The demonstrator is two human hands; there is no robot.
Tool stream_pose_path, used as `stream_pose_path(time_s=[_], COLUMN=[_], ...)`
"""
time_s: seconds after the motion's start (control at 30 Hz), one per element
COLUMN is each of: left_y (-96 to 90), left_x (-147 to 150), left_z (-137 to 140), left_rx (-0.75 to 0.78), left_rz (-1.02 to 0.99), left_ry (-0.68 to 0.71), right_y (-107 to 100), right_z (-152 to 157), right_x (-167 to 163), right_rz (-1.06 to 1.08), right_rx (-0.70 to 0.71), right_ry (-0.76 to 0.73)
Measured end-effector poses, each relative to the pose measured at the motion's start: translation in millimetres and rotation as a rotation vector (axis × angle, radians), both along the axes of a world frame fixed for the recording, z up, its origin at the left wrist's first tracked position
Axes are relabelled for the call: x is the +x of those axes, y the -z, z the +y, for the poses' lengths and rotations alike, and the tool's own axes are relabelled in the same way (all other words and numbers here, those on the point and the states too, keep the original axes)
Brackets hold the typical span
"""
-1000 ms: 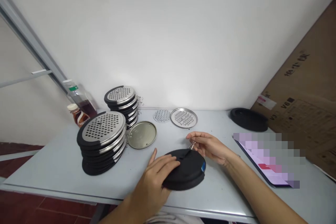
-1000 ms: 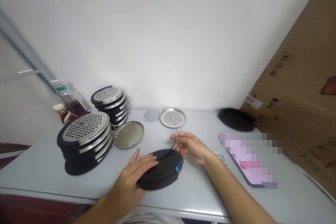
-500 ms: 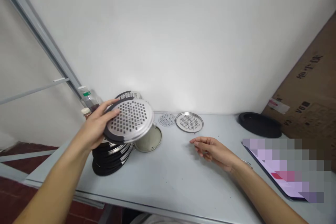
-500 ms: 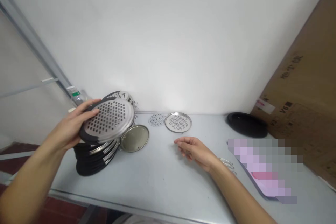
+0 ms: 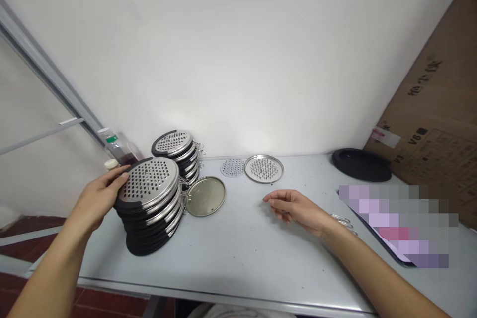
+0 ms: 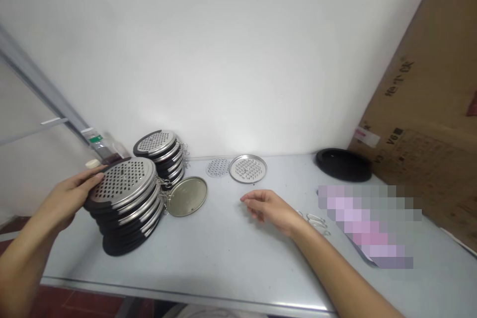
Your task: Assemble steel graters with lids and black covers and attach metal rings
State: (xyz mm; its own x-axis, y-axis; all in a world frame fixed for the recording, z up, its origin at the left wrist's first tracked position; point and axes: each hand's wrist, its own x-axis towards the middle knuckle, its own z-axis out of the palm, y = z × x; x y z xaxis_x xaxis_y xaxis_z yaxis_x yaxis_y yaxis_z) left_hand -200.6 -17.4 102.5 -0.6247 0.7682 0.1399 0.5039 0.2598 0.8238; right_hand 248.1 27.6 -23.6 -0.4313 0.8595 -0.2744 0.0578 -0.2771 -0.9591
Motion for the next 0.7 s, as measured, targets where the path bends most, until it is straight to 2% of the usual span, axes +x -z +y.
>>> stream_pose_path(time_s=[0.17, 0.33, 0.4, 0.5, 0.53, 0.57, 0.63, 0.7], left_y=[-3.4, -19.1, -24.1, -21.2, -15.8, -7.8, 15.1, 43.4], left_x=[-12, 7, 23, 58, 72, 88, 119, 147], left_z=[-5, -18, -24, -36, -40, -43, -46, -43], left_rx=[-0.187, -0.186, -0.069, 0.337, 0.463, 0.526, 0.472, 0.289], left_rz=[0.460, 0.697, 0.787, 0.890, 0.884, 0.869, 0.847, 0.872], left_ry=[-0.044, -0.026, -0.052, -0.100, -0.049, 0.070, 0.418, 0.686], right_y=[1, 2, 5, 11, 13, 16, 18, 18], right_z=[1, 1, 2, 4, 4, 5, 5, 5], right_x=[-1, -2, -2, -2, -2, -3, -3, -3], right_rz=[-0.023, -0.034, -0.052, -0.130, -0.158, -0.180, -0.204, -0.211], right_rx=[0.011, 0.019, 0.031, 0.096, 0.125, 0.151, 0.184, 0.186], right_ry=[0.006, 0.003, 0.007, 0.019, 0.021, 0.021, 0.016, 0.021])
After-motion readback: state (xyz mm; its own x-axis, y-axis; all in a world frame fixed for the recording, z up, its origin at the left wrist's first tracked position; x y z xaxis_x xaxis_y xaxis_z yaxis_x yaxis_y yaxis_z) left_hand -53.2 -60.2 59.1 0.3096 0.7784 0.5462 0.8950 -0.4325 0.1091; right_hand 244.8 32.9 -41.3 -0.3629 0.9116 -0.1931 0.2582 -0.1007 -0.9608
